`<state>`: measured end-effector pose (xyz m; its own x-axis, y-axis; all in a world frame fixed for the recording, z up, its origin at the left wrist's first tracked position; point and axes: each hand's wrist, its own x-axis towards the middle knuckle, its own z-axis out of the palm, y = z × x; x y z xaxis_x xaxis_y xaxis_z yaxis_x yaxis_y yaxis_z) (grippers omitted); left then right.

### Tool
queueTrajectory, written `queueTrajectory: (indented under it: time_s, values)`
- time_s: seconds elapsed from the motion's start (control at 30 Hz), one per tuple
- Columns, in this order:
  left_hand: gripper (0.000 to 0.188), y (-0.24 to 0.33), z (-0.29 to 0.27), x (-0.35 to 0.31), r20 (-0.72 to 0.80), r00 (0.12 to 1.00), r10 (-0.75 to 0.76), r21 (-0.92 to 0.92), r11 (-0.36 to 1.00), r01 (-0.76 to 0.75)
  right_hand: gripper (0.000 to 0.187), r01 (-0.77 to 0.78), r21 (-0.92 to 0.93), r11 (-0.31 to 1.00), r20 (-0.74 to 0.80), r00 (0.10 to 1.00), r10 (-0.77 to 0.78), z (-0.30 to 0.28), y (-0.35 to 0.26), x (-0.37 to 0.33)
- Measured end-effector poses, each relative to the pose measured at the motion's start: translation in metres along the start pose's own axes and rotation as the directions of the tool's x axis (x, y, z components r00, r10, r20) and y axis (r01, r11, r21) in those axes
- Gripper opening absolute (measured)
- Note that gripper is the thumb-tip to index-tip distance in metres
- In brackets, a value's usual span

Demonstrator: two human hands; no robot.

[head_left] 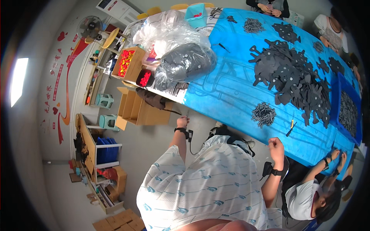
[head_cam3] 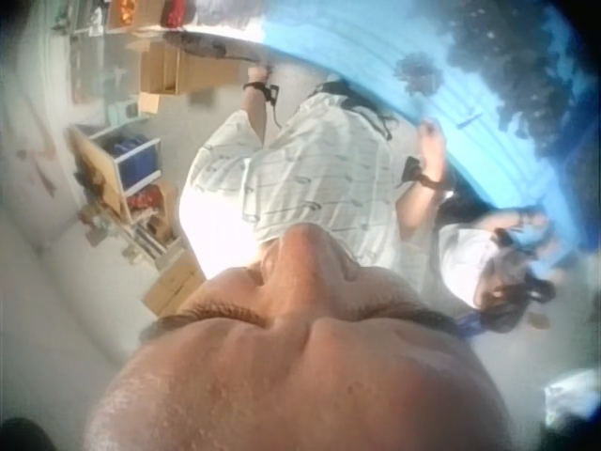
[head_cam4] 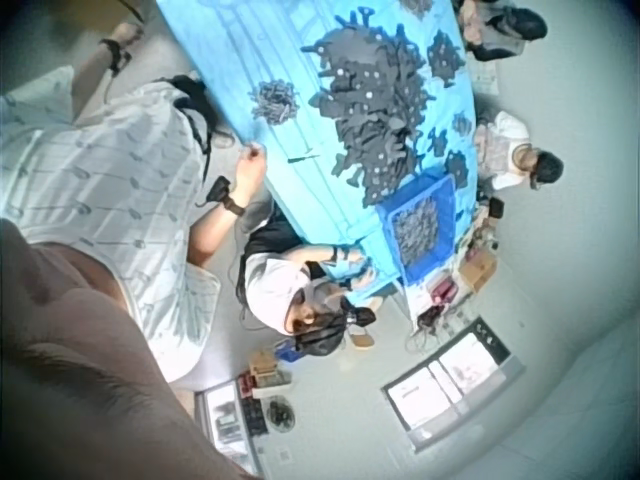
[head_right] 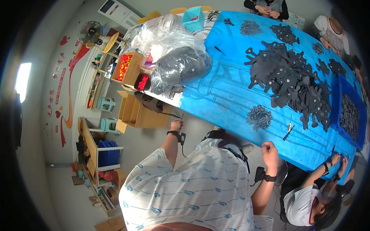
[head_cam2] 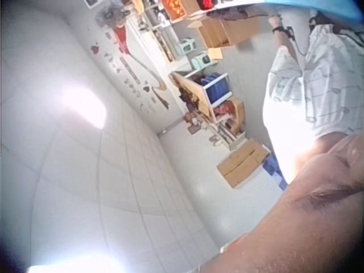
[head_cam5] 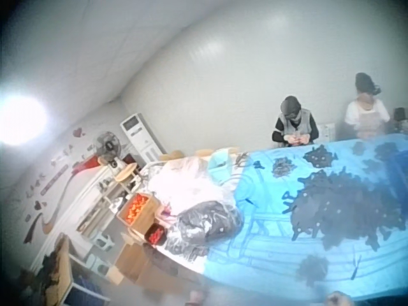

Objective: Organize and gather shoe components and materials in a manufacturing setting.

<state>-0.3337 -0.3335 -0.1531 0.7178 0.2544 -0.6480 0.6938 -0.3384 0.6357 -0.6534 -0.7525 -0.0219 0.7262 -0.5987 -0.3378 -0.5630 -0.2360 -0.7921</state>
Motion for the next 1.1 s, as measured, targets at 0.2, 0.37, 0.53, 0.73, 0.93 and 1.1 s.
queueTrajectory:
  time_s: [0.2, 0.37, 0.53, 0.73, 0.93, 1.1]
  values:
    - [0.018, 0.053, -0.004, 0.078, -0.037, 0.994, 0.101, -0.036, 0.994, -0.102, 0.008, -0.205, 0.075, 0.976, -0.06, 0.976, 0.21, 0.028, 0.024, 0.014]
    - [0.013, 0.098, 0.011, 0.142, 0.009, 0.995, 0.103, -0.205, 0.974, -0.099, 0.012, -0.322, -0.003, 0.947, -0.089, 0.943, 0.32, 0.074, 0.012, 0.003]
    - [0.02, 0.086, -0.008, 0.211, 0.36, 0.668, 0.652, 0.74, 0.237, -0.63, 0.019, -0.361, 0.083, 0.929, -0.06, 0.929, 0.366, 0.124, -0.034, -0.002]
    - [0.034, 0.069, 0.014, 0.197, -0.329, 0.902, 0.278, -0.166, 0.923, -0.346, 0.022, -0.399, -0.045, 0.916, 0.012, 0.917, 0.4, 0.16, -0.063, 0.003]
    - [0.038, 0.094, 0.004, 0.144, -0.475, 0.875, 0.098, 0.238, 0.971, 0.02, 0.023, -0.317, -0.233, 0.92, -0.015, 0.947, 0.322, 0.161, -0.079, 0.011]
    - [0.023, 0.092, -0.001, 0.138, -0.223, 0.841, 0.493, 0.133, 0.87, -0.474, 0.019, -0.138, -0.316, 0.939, -0.082, 0.99, 0.117, 0.175, -0.092, 0.054]
